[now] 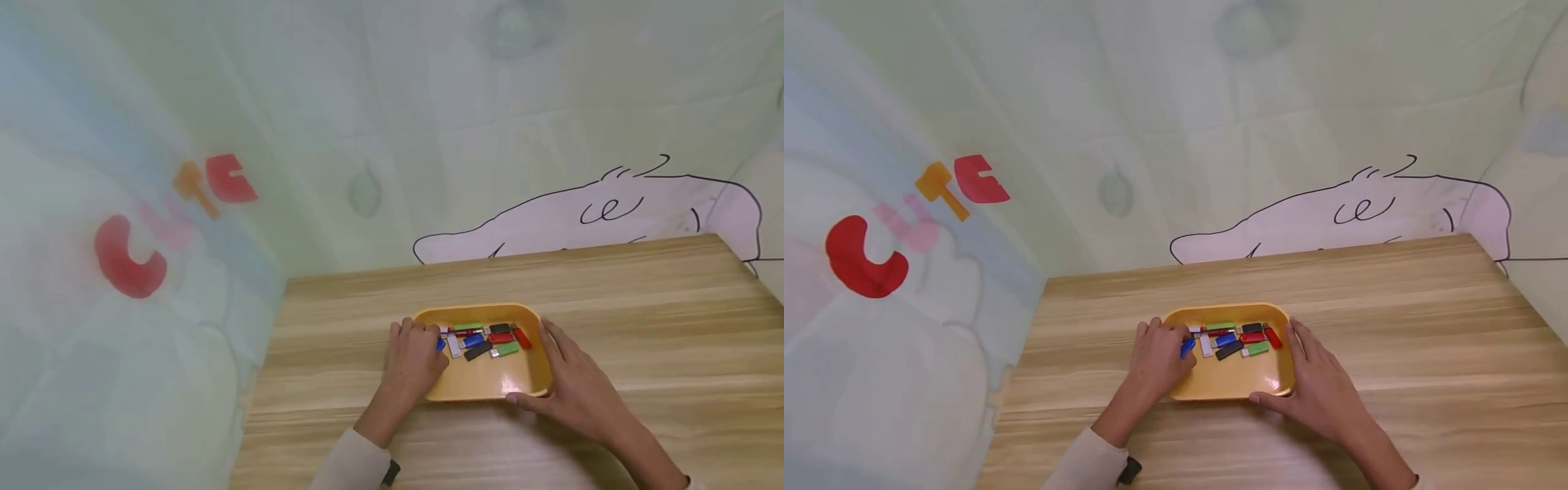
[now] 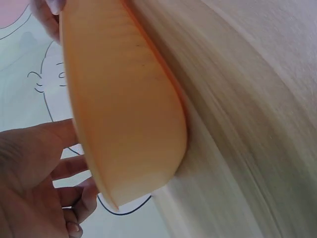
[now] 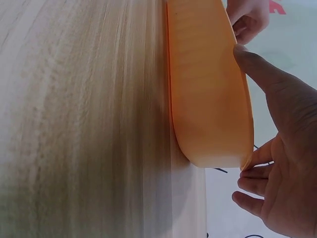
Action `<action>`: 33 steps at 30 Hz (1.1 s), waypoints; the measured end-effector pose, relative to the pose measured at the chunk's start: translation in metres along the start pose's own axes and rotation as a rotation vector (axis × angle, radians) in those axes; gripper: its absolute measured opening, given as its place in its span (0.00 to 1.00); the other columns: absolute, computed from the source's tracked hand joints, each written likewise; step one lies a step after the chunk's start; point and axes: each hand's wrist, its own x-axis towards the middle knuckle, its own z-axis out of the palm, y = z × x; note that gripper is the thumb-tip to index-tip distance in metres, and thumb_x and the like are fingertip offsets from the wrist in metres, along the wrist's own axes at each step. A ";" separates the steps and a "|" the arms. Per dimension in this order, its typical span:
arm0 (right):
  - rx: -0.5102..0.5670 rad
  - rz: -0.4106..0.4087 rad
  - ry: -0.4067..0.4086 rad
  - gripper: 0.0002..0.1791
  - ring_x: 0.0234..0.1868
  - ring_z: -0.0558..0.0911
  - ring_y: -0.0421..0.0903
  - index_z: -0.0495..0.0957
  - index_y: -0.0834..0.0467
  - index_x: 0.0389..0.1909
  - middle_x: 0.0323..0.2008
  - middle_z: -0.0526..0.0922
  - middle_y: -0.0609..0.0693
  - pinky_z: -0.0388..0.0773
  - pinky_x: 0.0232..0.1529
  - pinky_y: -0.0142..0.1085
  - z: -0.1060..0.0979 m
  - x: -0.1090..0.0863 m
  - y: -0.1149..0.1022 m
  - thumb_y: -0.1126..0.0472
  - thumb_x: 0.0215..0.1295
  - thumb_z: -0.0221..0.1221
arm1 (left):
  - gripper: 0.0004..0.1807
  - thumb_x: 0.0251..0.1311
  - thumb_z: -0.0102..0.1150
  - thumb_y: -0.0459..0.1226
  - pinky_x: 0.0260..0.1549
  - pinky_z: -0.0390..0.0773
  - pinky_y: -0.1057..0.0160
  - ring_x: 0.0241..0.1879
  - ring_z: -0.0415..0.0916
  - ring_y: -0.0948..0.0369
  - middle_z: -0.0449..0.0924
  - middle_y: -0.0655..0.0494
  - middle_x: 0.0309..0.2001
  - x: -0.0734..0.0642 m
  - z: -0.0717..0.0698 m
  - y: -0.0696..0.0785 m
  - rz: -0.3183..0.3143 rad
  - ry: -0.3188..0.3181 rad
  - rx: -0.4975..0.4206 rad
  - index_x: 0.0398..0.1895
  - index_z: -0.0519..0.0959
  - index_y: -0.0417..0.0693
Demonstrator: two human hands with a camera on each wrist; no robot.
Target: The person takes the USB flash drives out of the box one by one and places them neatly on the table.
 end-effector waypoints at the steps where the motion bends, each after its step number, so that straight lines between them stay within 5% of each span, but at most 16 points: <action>1: 0.000 0.002 -0.004 0.74 0.74 0.67 0.73 0.56 0.70 0.81 0.80 0.60 0.68 0.70 0.68 0.69 0.000 0.000 0.000 0.19 0.49 0.69 | 0.09 0.59 0.72 0.41 0.38 0.60 0.59 0.34 0.67 0.57 0.82 0.57 0.31 -0.001 -0.001 0.000 -0.008 0.003 -0.015 0.41 0.88 0.49; 16: 0.011 -0.004 0.011 0.74 0.73 0.68 0.74 0.55 0.69 0.81 0.80 0.59 0.69 0.70 0.67 0.70 0.002 -0.002 0.001 0.20 0.49 0.70 | 0.12 0.55 0.75 0.42 0.35 0.58 0.61 0.29 0.63 0.59 0.82 0.56 0.29 -0.025 -0.021 0.002 -0.061 0.102 -0.109 0.42 0.90 0.51; 33: 0.028 -0.002 -0.003 0.74 0.74 0.68 0.75 0.54 0.70 0.82 0.81 0.58 0.69 0.70 0.67 0.70 -0.002 -0.002 0.000 0.21 0.50 0.70 | 0.13 0.49 0.75 0.43 0.40 0.65 0.58 0.34 0.71 0.57 0.84 0.55 0.31 -0.058 -0.026 0.001 -0.133 0.114 -0.166 0.37 0.87 0.48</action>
